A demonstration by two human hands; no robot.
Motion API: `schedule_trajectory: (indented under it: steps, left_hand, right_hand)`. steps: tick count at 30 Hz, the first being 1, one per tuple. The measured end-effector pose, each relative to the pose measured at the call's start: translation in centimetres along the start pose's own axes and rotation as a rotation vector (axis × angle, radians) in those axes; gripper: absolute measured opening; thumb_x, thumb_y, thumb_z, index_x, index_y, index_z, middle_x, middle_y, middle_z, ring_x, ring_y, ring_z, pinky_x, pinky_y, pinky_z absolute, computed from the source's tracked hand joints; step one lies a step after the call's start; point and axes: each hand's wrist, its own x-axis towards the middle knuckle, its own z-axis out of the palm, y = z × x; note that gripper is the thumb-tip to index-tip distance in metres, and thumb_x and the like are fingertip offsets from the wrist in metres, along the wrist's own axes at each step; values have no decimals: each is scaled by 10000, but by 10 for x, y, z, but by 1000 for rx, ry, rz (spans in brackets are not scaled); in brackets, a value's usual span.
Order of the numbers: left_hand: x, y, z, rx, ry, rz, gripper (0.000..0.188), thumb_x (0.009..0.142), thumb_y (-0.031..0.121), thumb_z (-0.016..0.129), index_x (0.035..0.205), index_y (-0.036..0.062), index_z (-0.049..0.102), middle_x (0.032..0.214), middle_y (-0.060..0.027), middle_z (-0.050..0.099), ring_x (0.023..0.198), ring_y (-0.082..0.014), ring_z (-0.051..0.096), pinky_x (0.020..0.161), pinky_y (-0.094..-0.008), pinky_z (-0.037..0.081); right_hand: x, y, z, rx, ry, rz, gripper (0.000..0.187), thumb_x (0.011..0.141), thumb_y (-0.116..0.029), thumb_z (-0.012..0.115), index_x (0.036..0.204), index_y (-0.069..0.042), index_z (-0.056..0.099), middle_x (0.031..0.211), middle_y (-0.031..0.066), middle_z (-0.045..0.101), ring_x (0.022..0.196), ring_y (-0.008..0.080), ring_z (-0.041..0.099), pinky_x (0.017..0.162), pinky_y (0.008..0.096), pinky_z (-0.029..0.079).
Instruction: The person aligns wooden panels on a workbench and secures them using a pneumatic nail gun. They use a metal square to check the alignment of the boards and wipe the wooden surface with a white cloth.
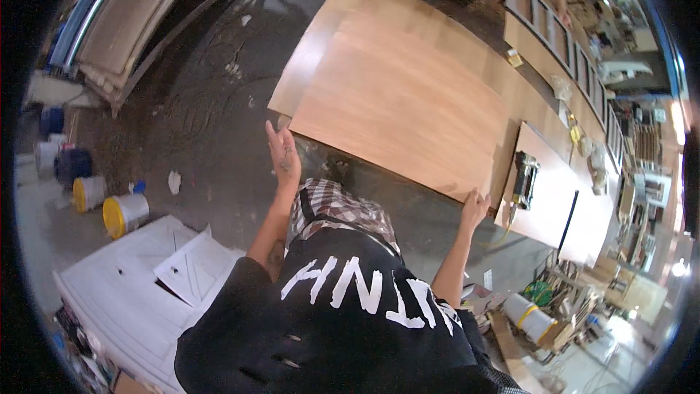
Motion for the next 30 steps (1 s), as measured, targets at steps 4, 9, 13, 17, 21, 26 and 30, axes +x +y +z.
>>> schedule_trajectory:
  steps: [4,9,13,17,21,26,30]
  left_hand:
    - [8,-14,-18,57,-35,-3,625,980,503,294,1360,13,371,1372,-241,409,1270,-399,361,1048,-449,279]
    - [23,-66,-56,-493,-87,-246,669,950,544,379,1384,37,323,1397,-203,336,1298,-330,334,1062,-438,289]
    - [25,-32,-84,-1080,59,-754,981,851,639,495,1442,-15,66,1428,-193,264,1302,-343,318,1078,-486,280]
    - [30,-52,-124,-1233,-27,-783,961,868,640,454,1454,-10,57,1412,-209,268,1274,-350,340,1064,-486,297]
    - [47,-57,-140,-1288,-145,-716,792,920,587,389,1376,-52,280,1343,-203,404,1204,-319,432,984,-445,399]
    - [89,-69,-110,-991,-375,-422,610,978,498,268,1341,24,393,1253,-132,537,1120,-250,540,952,-422,439]
    - [122,-10,-37,-1238,-425,-177,628,983,508,222,1399,52,333,1386,-99,442,1351,-212,309,1171,-409,120]
  right_hand:
    - [-28,-27,-18,61,-15,144,797,855,-486,573,1337,109,350,1165,248,585,1101,368,551,946,397,403]
    - [-92,18,-20,67,-3,223,744,846,-490,593,1279,94,436,1128,244,597,1066,355,566,906,399,431]
    - [-116,89,-6,587,-390,404,527,877,-399,607,1161,44,572,900,100,642,739,163,606,617,294,477]
    - [-151,33,-36,1127,-418,415,373,905,-270,587,1142,17,596,800,-2,612,606,41,517,482,189,372]
    - [-163,16,-78,1078,-536,455,390,887,-179,585,1220,19,543,875,17,630,636,41,546,501,186,406]
    - [-145,9,-101,947,-625,414,478,853,-129,609,1270,62,477,990,103,631,789,136,609,640,264,497]
    - [-141,-12,-127,833,-648,459,606,842,-118,618,1363,55,361,1084,138,597,864,171,601,686,276,498]
